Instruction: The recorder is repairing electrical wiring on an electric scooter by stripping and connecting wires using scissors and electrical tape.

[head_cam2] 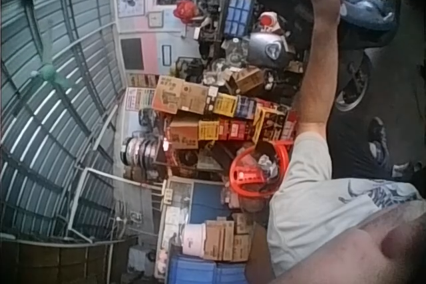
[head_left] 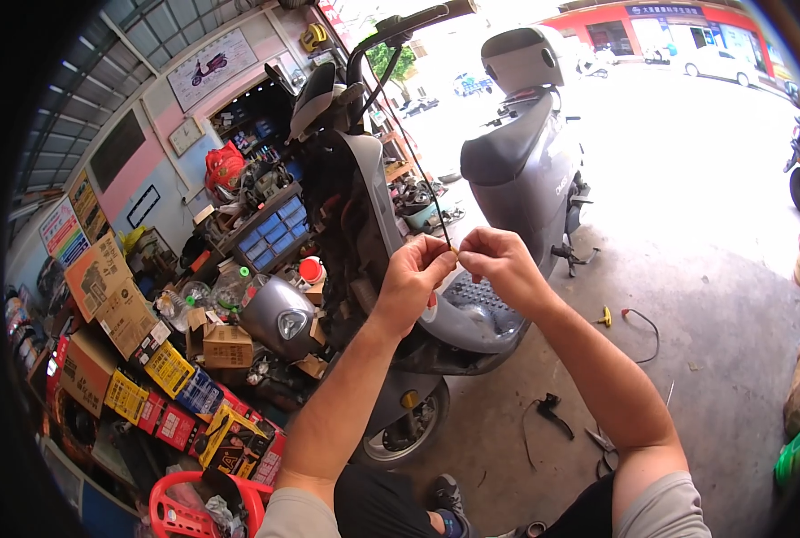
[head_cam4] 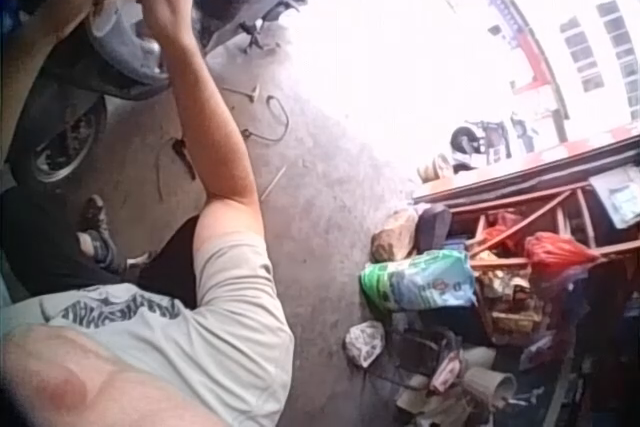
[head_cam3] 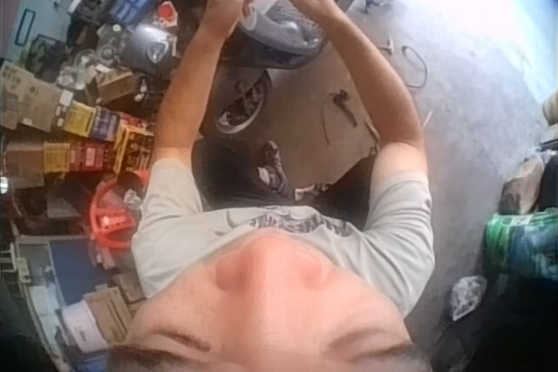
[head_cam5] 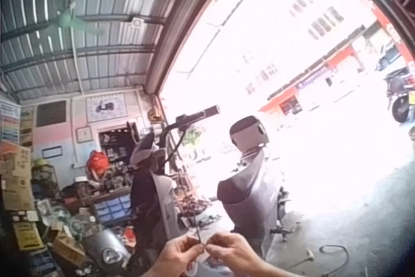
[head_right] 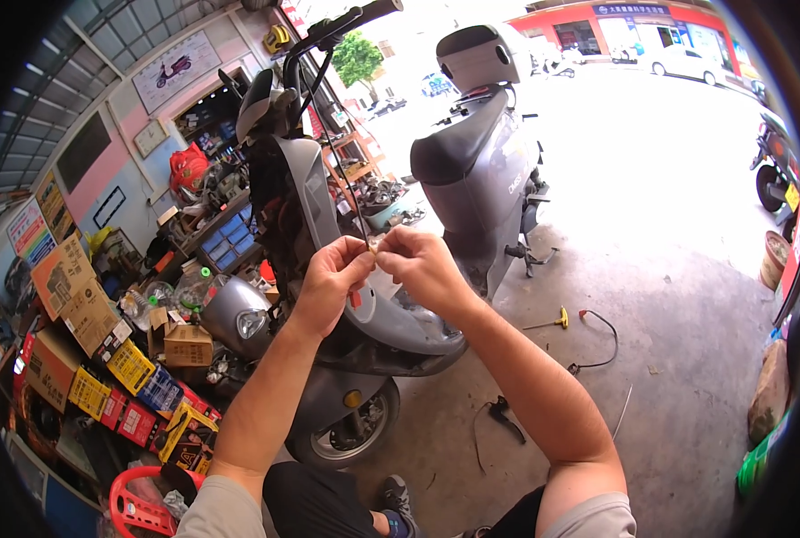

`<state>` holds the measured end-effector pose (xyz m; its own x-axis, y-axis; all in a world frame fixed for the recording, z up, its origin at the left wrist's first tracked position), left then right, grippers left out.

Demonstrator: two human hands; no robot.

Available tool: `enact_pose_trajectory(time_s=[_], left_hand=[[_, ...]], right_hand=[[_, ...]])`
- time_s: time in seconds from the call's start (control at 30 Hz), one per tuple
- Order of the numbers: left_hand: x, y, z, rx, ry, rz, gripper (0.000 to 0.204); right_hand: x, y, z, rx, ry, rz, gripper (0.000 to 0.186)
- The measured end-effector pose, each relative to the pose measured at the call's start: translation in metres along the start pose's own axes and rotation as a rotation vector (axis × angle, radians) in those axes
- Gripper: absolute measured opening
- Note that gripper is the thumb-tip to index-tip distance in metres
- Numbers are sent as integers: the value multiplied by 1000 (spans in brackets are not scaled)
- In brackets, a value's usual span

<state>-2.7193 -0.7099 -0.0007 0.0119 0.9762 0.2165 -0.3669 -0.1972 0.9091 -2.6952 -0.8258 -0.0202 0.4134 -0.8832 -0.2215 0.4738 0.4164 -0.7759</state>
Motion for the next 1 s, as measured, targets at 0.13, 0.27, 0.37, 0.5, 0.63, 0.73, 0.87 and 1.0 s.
enact_pose_trajectory(time_s=[0.13, 0.27, 0.37, 0.5, 0.63, 0.73, 0.87, 1.0], left_hand=[[-2, 3, 0, -12, 1, 49, 11], [0, 6, -1, -63, 37, 133, 12], [5, 9, -1, -113, 69, 131, 12], [6, 9, -2, -95, 93, 99, 11], [4, 9, -2, -98, 81, 69, 11], [3, 5, -3, -54, 96, 15, 11], [3, -3, -8, -32, 119, 16, 11], [6, -12, -17, -85, 202, -27, 12]], right_hand=[[0, 21, 4, -165, -86, 263, 8], [-6, 23, 2, -149, -94, 318, 7], [15, -33, -11, 370, 271, -322, 10], [-11, -84, -41, 853, 306, -840, 18], [-14, -81, -41, 905, 294, -919, 16], [-13, -75, -39, 868, 306, -927, 15], [-8, -53, -31, 655, 299, -836, 14], [-2, -32, -25, 451, 333, -717, 12]])
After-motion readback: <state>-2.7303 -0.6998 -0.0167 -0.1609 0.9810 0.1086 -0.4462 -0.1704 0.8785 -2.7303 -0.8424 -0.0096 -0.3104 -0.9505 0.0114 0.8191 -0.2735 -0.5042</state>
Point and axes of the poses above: each hand's wrist, its own z-axis towards the middle knuckle, its own x-axis out of the back of the hand, y = z × x, the point moved 10 cm from there along z, towards the middle knuckle, and after that the axes turned 5 degrees about y, right-handed, at the moved point
